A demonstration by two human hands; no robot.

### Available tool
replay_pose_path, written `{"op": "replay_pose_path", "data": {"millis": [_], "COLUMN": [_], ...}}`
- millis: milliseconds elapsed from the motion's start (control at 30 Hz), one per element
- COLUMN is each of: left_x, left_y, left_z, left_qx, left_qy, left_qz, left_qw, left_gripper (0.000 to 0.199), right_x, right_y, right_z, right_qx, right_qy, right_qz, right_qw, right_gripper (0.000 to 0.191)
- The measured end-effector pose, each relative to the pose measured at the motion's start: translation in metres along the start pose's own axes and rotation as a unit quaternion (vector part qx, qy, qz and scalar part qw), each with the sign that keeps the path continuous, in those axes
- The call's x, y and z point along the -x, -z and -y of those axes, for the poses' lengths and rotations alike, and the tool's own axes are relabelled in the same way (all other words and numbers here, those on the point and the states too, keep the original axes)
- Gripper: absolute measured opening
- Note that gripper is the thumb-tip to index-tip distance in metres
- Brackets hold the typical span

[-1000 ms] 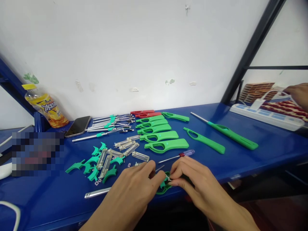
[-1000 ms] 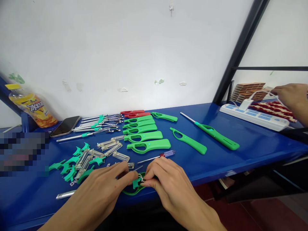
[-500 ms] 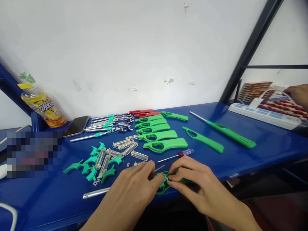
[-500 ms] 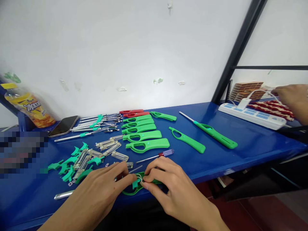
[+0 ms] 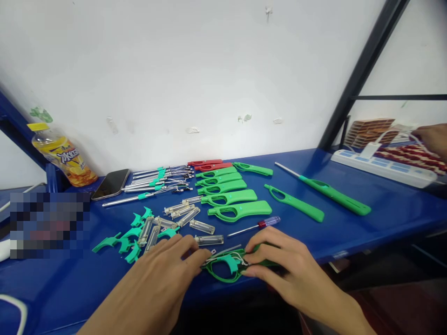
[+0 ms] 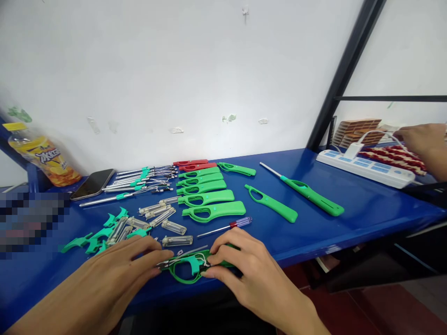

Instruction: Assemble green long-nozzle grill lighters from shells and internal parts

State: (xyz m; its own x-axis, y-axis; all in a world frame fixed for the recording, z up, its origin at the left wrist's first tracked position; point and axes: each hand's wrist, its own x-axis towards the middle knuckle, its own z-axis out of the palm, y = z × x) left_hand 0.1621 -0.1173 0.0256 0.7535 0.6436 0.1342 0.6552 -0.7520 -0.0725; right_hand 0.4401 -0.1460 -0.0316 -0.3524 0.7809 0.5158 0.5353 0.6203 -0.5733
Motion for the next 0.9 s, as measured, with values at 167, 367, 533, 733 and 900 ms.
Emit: {"op": "replay_pose_path", "data": {"millis": [167,367,533,733,900], "left_x": [0.001,-0.008,-0.011,-0.022,-0.022], "left_y": [0.000,-0.002,0.004,0.019,0.017], "left_z": [0.004,0.004,0.002,-0.007,-0.006], "left_qx": [0.002,0.077,0.090,0.084,0.074], "left_qy": [0.030,0.071,0.095,0.121,0.108], "left_qz": [0.048,0.115,0.172,0.224,0.209], "left_qw": [0.998,0.988,0.976,0.963,0.969], "left_gripper": [0.050,0.061,0.057,0.059,0.057], "right_x": [0.000,0.000,0.001,0.002,0.001], "right_y": [0.002,0.003,0.002,0.004,0.003], "right_z": [0.001,0.003,0.003,0.003,0.004], "right_qx": [-0.018,0.082,0.125,0.115,0.113], "right_qy": [-0.024,0.004,0.015,0.008,0.002], "right_qz": [0.011,0.084,0.102,0.112,0.115], "right_qw": [0.999,0.993,0.987,0.987,0.987], "right_gripper": [0.011,0.036,0.035,0.034,0.033]}}
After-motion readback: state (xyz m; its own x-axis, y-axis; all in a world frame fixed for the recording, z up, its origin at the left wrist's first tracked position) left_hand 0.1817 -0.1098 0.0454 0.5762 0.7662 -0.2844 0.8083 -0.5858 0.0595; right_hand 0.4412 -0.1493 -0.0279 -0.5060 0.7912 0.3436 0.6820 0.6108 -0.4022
